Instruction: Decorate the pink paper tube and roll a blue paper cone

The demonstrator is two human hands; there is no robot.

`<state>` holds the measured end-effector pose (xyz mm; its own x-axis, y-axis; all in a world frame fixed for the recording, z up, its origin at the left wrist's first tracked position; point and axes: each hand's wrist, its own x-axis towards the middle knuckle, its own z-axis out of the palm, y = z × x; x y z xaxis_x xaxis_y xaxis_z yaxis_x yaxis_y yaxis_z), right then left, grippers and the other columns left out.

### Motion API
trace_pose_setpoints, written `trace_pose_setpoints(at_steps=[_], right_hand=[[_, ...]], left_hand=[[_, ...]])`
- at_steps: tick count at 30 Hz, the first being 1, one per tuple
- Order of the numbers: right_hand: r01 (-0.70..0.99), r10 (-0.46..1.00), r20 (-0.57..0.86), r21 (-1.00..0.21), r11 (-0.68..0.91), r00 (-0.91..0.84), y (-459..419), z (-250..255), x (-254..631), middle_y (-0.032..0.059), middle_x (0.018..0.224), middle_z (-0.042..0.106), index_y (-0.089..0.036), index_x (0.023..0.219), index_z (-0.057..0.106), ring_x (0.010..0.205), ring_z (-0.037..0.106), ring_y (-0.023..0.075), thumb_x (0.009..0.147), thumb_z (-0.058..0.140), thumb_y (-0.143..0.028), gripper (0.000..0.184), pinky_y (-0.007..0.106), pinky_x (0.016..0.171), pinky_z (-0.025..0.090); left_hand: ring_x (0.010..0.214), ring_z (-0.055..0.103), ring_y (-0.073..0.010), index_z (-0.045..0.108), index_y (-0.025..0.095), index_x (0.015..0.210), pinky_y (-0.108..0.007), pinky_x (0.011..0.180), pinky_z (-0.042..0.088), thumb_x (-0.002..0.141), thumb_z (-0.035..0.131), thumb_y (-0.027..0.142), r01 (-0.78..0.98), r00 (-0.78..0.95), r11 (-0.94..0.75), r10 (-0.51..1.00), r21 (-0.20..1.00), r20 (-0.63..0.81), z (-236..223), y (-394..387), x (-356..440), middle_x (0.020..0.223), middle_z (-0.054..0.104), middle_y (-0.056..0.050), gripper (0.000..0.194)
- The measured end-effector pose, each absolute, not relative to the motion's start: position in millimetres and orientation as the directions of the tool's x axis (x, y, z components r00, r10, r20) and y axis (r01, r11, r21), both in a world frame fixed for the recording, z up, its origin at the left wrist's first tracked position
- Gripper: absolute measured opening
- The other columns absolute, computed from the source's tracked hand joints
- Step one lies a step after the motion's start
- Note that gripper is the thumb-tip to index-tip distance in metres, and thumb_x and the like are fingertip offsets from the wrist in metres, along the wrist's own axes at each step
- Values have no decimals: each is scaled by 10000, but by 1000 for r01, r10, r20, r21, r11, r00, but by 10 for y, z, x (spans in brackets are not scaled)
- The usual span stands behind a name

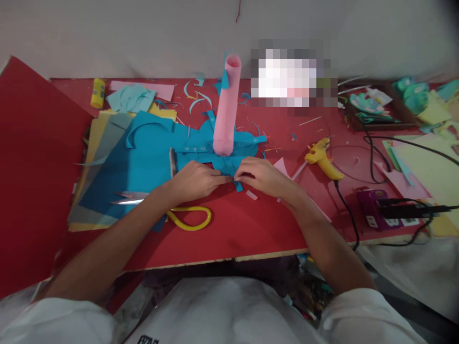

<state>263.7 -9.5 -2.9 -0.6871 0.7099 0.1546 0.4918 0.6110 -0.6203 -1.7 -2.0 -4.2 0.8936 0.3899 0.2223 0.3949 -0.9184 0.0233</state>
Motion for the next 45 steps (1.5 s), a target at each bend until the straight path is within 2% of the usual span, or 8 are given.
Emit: trace_pose_setpoints(at_steps=[10,23,31,40,45], right_hand=[[523,724,127,-609,597,-678,-101,-17,2685,64,953,701,-206,886,664,926,620,224,1003,553,-155,169,350,826,454],[454,674,73,-685,569,-735,-132,76,2668,42,889,709,-205,849,701,860,635,192,983,585,-145,186,322,811,456],[517,735,124,-633,576,-667,-145,25,2614,48,907,676,-208,861,624,873,604,200,993,555,-144,162,321,790,423],[490,776,175,-686,538,-606,-151,98,2657,24,862,666,-208,837,621,747,558,157,931,592,-138,121,293,711,403],[499,771,142,-687,528,-620,-133,66,2630,25,856,663,-202,832,624,749,557,156,932,594,-137,123,293,716,401]], left_hand=[[682,650,-164,746,265,1271,-288,593,368,999,487,118,408,886,-911,411,60,215,-56,-30,-15,867,788,-28,403],[655,652,-155,750,248,1248,-281,591,396,1004,462,131,404,879,-909,416,100,232,-54,-33,-10,798,758,-28,395],[679,671,-160,736,262,1269,-284,562,373,1006,471,132,417,889,-908,414,26,197,-42,-37,-7,840,780,-32,395],[645,650,-170,741,266,1278,-298,565,368,1019,459,118,389,896,-921,376,-8,235,-40,-49,-1,775,753,-30,410],[641,649,-162,733,293,1291,-296,566,381,1007,462,108,388,896,-922,376,-5,234,-44,-50,-1,796,755,-21,433]])
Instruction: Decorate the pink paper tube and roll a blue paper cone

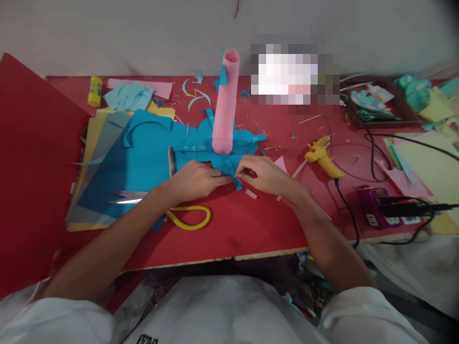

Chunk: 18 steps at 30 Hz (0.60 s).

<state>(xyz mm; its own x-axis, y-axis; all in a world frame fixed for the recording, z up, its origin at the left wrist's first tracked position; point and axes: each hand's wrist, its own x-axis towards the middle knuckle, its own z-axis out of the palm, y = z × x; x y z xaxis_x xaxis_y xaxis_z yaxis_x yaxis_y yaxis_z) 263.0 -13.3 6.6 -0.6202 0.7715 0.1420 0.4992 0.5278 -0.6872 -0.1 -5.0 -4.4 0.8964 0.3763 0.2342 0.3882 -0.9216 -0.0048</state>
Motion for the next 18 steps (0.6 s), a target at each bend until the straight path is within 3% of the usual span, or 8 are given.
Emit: trace_pose_setpoints(at_steps=[18], right_hand=[[514,716,54,-659,549,-696,-135,45,2692,39,873,686,-201,841,633,815,615,181,951,559,-139,146,301,749,423]], left_hand=[[648,643,-161,728,274,1297,-291,585,389,1007,459,109,384,899,-922,384,43,208,-27,-45,-5,815,758,-33,429]])
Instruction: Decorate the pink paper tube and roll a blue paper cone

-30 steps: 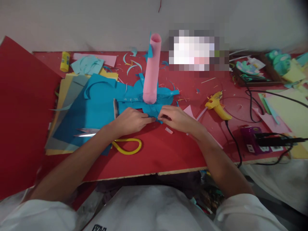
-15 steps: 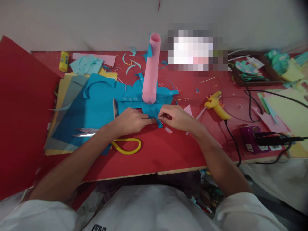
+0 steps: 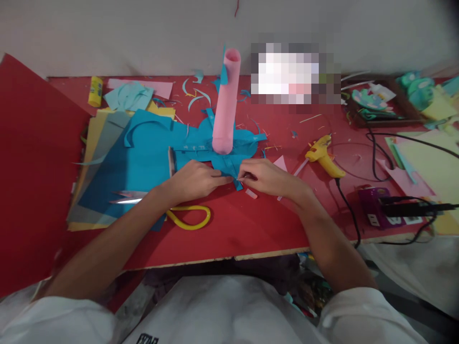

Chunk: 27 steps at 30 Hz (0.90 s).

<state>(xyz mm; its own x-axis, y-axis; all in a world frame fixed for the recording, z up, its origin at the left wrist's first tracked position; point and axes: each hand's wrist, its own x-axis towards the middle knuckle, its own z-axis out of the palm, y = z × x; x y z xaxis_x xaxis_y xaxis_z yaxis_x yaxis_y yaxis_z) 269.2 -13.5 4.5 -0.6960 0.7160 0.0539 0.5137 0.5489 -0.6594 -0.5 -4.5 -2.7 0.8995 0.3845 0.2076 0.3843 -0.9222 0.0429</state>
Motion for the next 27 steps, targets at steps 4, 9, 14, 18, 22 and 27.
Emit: trace_pose_setpoints(at_steps=[4,9,14,18,22,27], right_hand=[[506,702,46,-660,555,-711,-138,43,2706,36,865,688,-203,829,641,810,621,182,938,562,-130,153,300,750,425],[496,686,21,-675,547,-727,-138,43,2723,33,870,695,-199,842,654,818,634,179,911,566,-98,151,295,755,430],[494,704,37,-687,534,-710,-137,53,2705,31,880,695,-204,846,647,824,627,177,950,569,-128,151,295,760,432],[497,724,46,-698,516,-688,-140,57,2663,32,891,692,-206,844,626,816,614,175,971,575,-145,150,296,752,426],[511,735,59,-681,525,-676,-142,45,2635,33,904,683,-209,850,609,834,603,182,983,579,-158,146,305,766,419],[521,739,72,-663,537,-669,-143,17,2623,46,930,678,-212,869,602,879,601,200,986,577,-159,131,321,788,414]], left_hand=[[642,642,-159,733,278,1287,-287,574,376,1002,469,112,380,903,-924,380,39,202,-23,-38,-6,804,757,-30,423],[634,630,-158,740,282,1275,-290,570,354,994,472,98,379,903,-925,379,39,202,-14,-36,-6,796,756,-20,430],[640,635,-171,736,277,1287,-311,538,289,977,497,90,372,909,-928,363,-8,205,-7,-36,-1,801,760,-14,434],[639,638,-160,735,273,1280,-308,538,296,983,497,88,370,908,-929,359,-11,215,-11,-34,2,800,759,-11,424],[641,640,-153,739,272,1274,-296,554,343,993,479,92,373,902,-927,368,22,224,-20,-32,4,807,758,-21,423],[645,648,-162,742,279,1273,-296,551,350,987,482,91,369,908,-929,360,-2,217,-25,-28,2,792,749,-17,430]])
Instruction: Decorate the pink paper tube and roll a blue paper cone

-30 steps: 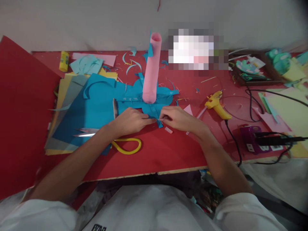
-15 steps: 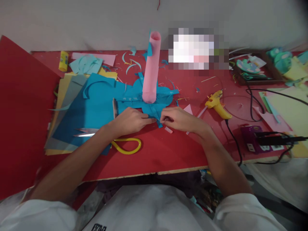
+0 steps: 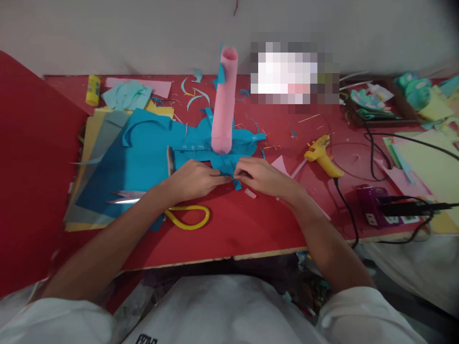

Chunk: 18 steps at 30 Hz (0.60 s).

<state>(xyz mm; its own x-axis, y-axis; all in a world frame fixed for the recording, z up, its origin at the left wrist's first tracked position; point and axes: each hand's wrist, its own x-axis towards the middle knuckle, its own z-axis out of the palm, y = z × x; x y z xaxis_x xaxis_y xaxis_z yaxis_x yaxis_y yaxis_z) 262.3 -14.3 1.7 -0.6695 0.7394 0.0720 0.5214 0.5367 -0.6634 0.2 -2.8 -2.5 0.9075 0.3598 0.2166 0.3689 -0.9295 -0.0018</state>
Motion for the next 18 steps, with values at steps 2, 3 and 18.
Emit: trace_pose_setpoints(at_steps=[2,3,18], right_hand=[[525,741,78,-656,541,-667,-143,7,2616,50,938,678,-213,871,598,894,601,206,989,577,-162,131,327,799,413],[527,743,81,-653,544,-665,-143,4,2612,51,938,678,-213,871,595,897,602,208,992,576,-162,133,329,803,412],[456,729,81,-732,506,-680,-129,31,2675,18,819,692,-197,822,665,745,588,154,921,618,-124,132,282,702,396]], left_hand=[[662,656,-163,736,283,1283,-293,569,371,991,485,100,371,906,-929,364,10,214,-34,-24,-3,806,754,-15,426],[675,662,-163,733,282,1286,-291,582,385,995,486,110,372,905,-928,368,22,214,-41,-21,-6,823,761,-16,418],[700,672,-169,734,263,1258,-300,568,344,998,483,122,386,898,-922,382,27,218,-63,-25,-13,873,790,-17,387]])
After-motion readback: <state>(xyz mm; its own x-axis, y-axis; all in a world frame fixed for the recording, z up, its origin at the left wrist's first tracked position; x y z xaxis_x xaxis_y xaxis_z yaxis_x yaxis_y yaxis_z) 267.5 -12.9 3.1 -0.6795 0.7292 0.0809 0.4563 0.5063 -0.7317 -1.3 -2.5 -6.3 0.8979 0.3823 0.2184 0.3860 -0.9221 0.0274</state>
